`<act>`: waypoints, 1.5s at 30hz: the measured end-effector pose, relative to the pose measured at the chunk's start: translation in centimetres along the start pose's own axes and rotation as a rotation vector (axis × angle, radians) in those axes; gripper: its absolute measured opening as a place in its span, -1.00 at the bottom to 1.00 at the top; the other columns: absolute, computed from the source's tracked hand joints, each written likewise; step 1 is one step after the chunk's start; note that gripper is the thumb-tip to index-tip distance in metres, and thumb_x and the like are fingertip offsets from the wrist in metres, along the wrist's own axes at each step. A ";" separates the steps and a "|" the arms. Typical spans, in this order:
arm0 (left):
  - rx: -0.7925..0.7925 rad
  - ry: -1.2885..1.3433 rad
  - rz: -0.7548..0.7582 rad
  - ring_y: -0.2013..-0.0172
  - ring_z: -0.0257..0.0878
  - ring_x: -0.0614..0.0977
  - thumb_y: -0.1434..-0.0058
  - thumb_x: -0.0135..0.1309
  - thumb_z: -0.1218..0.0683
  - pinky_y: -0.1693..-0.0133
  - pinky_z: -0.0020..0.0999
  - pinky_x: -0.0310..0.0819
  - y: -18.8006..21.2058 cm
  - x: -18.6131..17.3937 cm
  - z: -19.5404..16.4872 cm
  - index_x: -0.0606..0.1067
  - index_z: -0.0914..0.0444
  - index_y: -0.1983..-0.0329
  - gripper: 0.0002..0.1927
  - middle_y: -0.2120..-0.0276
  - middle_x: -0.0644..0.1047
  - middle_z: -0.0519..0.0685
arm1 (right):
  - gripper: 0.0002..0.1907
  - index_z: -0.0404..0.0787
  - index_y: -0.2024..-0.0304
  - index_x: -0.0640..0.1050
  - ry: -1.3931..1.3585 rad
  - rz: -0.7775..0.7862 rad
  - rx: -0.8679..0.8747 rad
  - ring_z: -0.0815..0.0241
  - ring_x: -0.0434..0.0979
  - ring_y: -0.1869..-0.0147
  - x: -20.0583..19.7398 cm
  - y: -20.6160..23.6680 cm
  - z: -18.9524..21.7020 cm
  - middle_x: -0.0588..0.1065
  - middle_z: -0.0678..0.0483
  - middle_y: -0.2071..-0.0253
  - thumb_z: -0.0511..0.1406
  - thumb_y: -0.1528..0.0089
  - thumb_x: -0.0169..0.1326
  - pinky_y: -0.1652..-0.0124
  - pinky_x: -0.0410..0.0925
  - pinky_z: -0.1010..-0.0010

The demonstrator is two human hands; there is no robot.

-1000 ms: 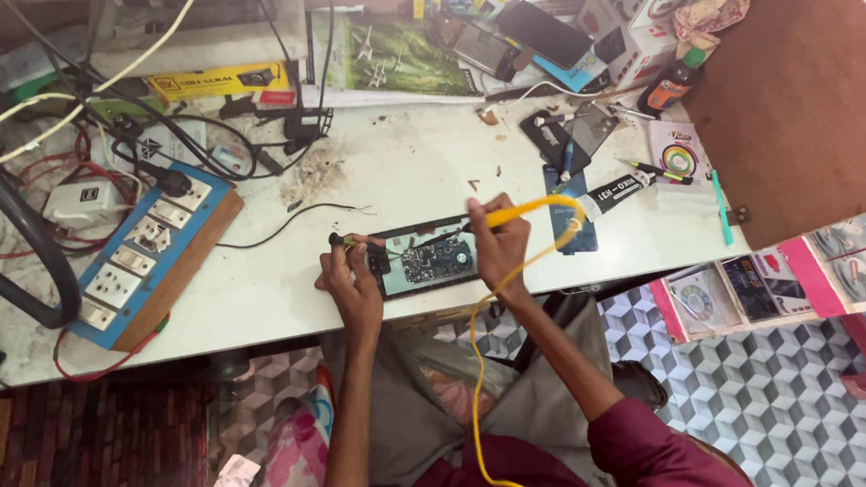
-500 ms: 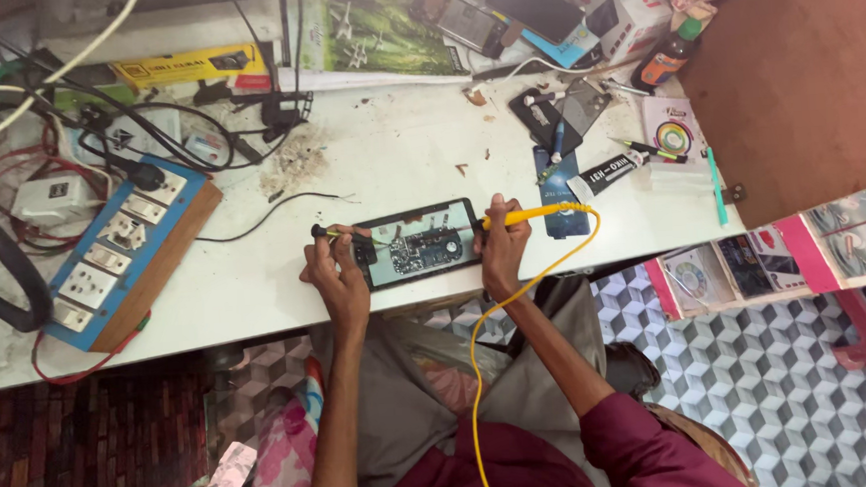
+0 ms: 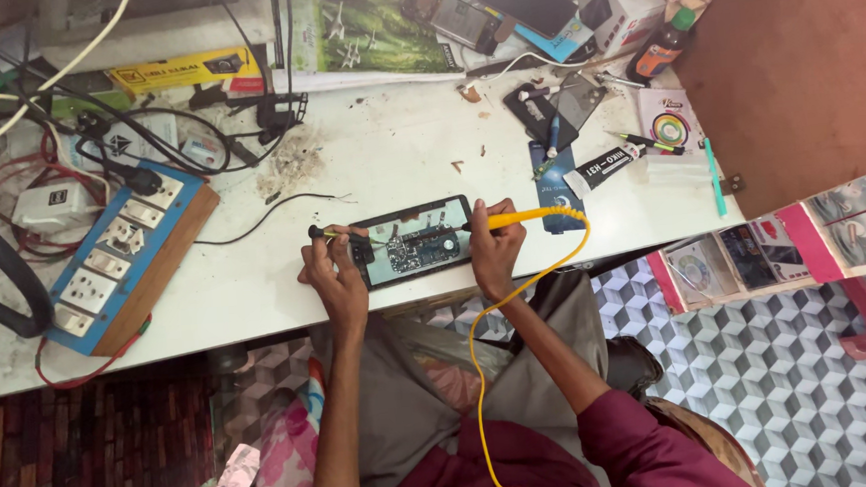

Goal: The person uses a soldering iron and a screwdriver to work on the internal circuit board of a disassembled tablet. They repeatedly apply heat to various points on the board while holding the device steady on a cluttered workbench.

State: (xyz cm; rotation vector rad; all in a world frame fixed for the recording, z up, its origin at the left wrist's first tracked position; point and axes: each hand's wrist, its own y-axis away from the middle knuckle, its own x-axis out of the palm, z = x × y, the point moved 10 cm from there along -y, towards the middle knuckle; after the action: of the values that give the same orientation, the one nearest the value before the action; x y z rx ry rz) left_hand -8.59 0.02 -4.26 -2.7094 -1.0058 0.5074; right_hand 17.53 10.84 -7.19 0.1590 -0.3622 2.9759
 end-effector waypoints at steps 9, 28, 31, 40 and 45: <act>0.029 -0.056 -0.010 0.26 -0.25 0.38 -0.56 -0.19 -0.01 0.04 -0.26 0.23 0.0 -0.3 -0.3 0.49 0.28 0.11 -0.69 0.27 0.64 -0.09 | -0.72 -0.24 0.47 0.47 0.313 0.217 -0.301 0.43 0.42 0.60 3.7 0.6 6.1 0.52 0.16 0.60 -0.31 -0.29 0.24 0.58 0.22 0.54; 0.045 -0.153 -0.078 0.25 -0.18 0.46 -0.49 -0.10 0.03 0.05 -0.22 0.24 0.1 -1.3 -0.1 0.54 0.28 0.14 -0.73 0.26 0.62 -0.05 | -0.64 -0.17 -0.06 0.63 0.783 0.324 -0.920 0.17 0.34 0.51 8.6 2.8 11.0 0.31 0.02 0.46 -0.47 -0.20 0.19 0.51 0.09 0.28; 0.044 -0.077 -0.070 0.24 -0.23 0.47 -0.50 -0.13 0.01 0.04 -0.28 0.26 -0.1 -1.3 -1.3 0.51 0.25 0.13 -0.74 0.27 0.63 -0.10 | -0.88 -0.33 0.19 0.58 0.732 0.320 -0.851 0.13 0.30 0.56 8.4 2.6 12.8 0.30 0.01 0.55 -0.44 -0.20 0.18 0.52 0.07 0.25; -0.037 -0.060 -0.055 0.33 -0.22 0.41 -0.48 -0.15 -0.04 0.09 -0.20 0.23 0.7 -1.8 -2.3 0.54 0.20 0.14 -0.70 0.31 0.62 -0.13 | -0.75 -0.30 0.43 0.54 0.468 0.435 -0.350 0.22 0.42 0.64 8.7 0.1 11.0 0.44 0.06 0.65 -0.27 -0.26 0.24 0.56 0.23 0.38; -0.004 -0.158 -0.081 0.30 -0.20 0.43 -0.47 -0.15 -0.06 -0.04 -0.12 0.15 0.8 -1.9 -2.9 0.58 0.19 0.16 -0.66 0.35 0.62 -0.11 | -0.92 -0.18 0.30 0.69 0.457 0.510 -0.497 0.26 0.52 0.53 8.7 1.1 12.7 0.50 0.06 0.49 -0.31 -0.24 0.22 0.52 0.33 0.39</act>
State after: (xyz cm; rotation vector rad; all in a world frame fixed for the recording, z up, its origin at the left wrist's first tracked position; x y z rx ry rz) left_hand -8.30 -2.08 -1.34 -2.6526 -1.1510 0.7137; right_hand 9.90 7.73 5.89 -0.7540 -1.1970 3.1202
